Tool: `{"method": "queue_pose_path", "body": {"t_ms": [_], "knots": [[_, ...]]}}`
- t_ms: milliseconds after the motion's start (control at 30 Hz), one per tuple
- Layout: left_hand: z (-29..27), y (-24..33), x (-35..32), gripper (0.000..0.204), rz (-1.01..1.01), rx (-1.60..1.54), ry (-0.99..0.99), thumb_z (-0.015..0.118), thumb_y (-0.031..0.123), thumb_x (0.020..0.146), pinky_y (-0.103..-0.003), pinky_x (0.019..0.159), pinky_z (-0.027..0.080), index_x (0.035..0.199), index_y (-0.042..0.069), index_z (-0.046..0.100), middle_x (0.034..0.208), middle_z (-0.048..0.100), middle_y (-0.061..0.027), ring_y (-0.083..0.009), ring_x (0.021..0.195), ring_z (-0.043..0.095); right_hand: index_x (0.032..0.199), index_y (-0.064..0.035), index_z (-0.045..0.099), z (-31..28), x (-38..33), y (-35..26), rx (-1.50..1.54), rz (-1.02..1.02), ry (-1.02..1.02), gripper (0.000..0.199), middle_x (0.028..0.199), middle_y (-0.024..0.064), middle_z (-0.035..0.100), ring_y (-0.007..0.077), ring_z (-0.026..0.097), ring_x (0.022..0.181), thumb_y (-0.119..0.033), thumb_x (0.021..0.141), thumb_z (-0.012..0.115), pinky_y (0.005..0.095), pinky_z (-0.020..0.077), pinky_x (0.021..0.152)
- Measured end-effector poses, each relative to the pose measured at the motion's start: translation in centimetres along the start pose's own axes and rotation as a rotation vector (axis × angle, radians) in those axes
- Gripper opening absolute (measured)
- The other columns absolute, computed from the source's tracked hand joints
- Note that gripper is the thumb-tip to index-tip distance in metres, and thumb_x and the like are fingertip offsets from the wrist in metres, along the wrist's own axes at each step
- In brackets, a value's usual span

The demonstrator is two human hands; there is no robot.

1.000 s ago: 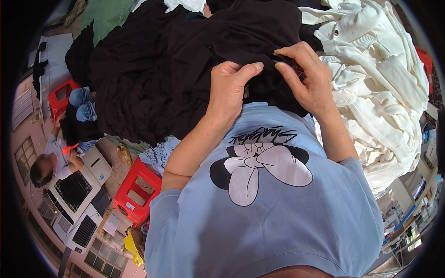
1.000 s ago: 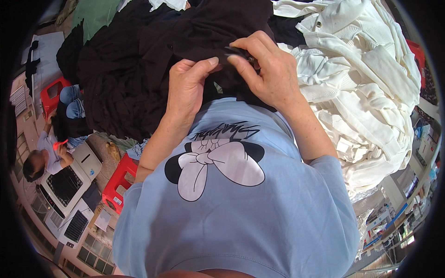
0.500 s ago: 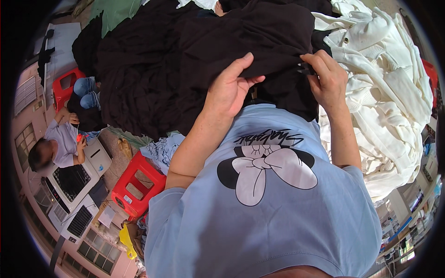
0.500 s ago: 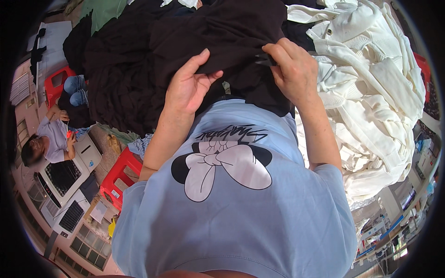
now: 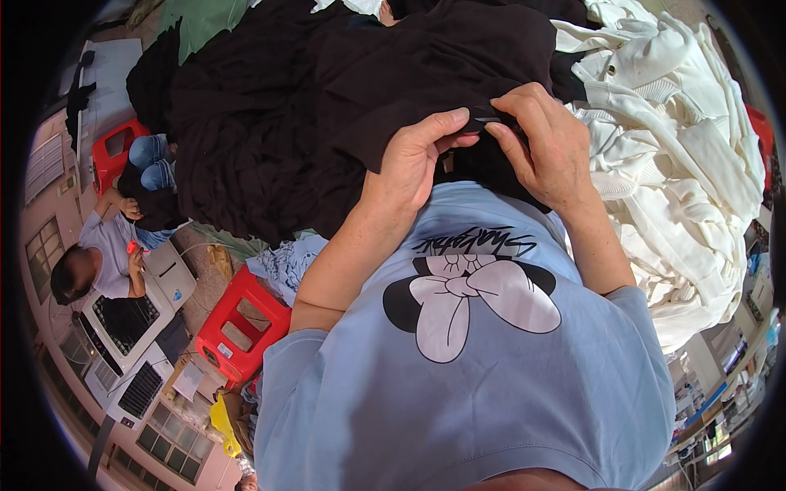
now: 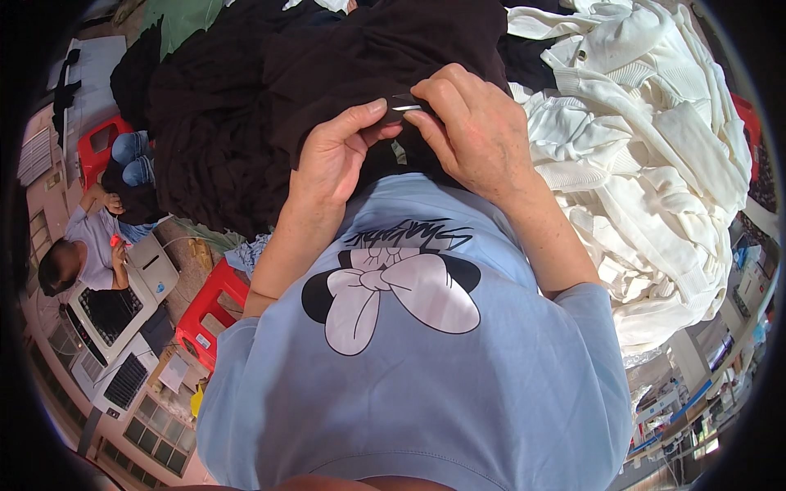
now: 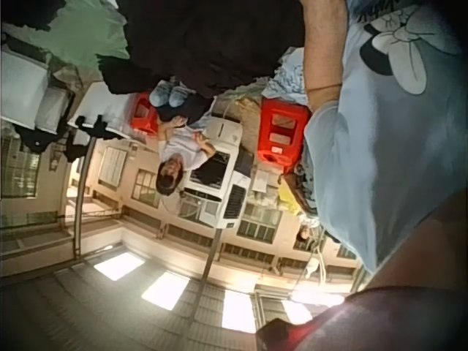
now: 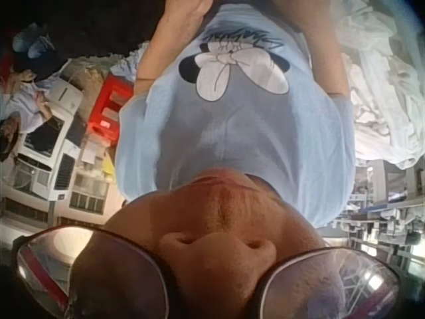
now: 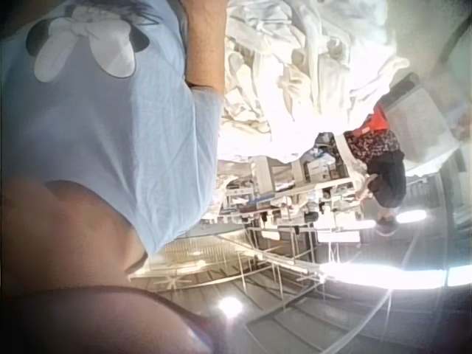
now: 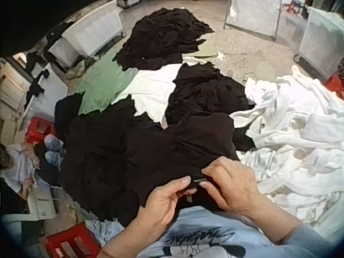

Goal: The recorder is using thread snips to remove loose threads from black garments in a textile manufacturing setting.

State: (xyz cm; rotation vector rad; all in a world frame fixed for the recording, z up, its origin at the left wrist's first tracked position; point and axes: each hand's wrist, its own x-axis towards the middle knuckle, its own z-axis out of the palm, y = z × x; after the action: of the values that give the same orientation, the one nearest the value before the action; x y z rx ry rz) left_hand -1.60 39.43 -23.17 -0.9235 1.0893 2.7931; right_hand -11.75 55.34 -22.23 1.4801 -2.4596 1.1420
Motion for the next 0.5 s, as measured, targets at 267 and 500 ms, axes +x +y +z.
{"method": "queue_pose_path", "body": {"t_ms": [267, 500], "knots": [[0.21, 0.31, 0.06, 0.014, 0.001, -0.013, 0.051, 0.067, 0.01, 0.085, -0.032, 0.08, 0.054, 0.091, -0.003, 0.069, 0.093, 0.068, -0.0117, -0.0196, 0.089, 0.064, 0.093, -0.007, 0.061, 0.33, 0.1, 0.15, -0.035, -0.011, 0.042, 0.019, 0.087, 0.0051, 0.06, 0.0238, 0.061, 0.076, -0.018, 0.081, 0.07, 0.0331, 0.0475, 0.061], [0.25, 0.18, 0.2, 0.015, 0.009, 0.022, 0.025, 0.067, 0.011, 0.085, -0.032, 0.08, 0.054, 0.091, -0.003, 0.069, 0.092, 0.068, -0.0118, -0.0198, 0.088, 0.065, 0.091, -0.0068, 0.062, -0.09, 0.27, 0.19, -0.023, -0.016, 0.043, 0.018, 0.085, 0.0045, 0.06, 0.0237, 0.061, 0.074, -0.019, 0.081, 0.07, 0.0329, 0.0474, 0.059]]}}
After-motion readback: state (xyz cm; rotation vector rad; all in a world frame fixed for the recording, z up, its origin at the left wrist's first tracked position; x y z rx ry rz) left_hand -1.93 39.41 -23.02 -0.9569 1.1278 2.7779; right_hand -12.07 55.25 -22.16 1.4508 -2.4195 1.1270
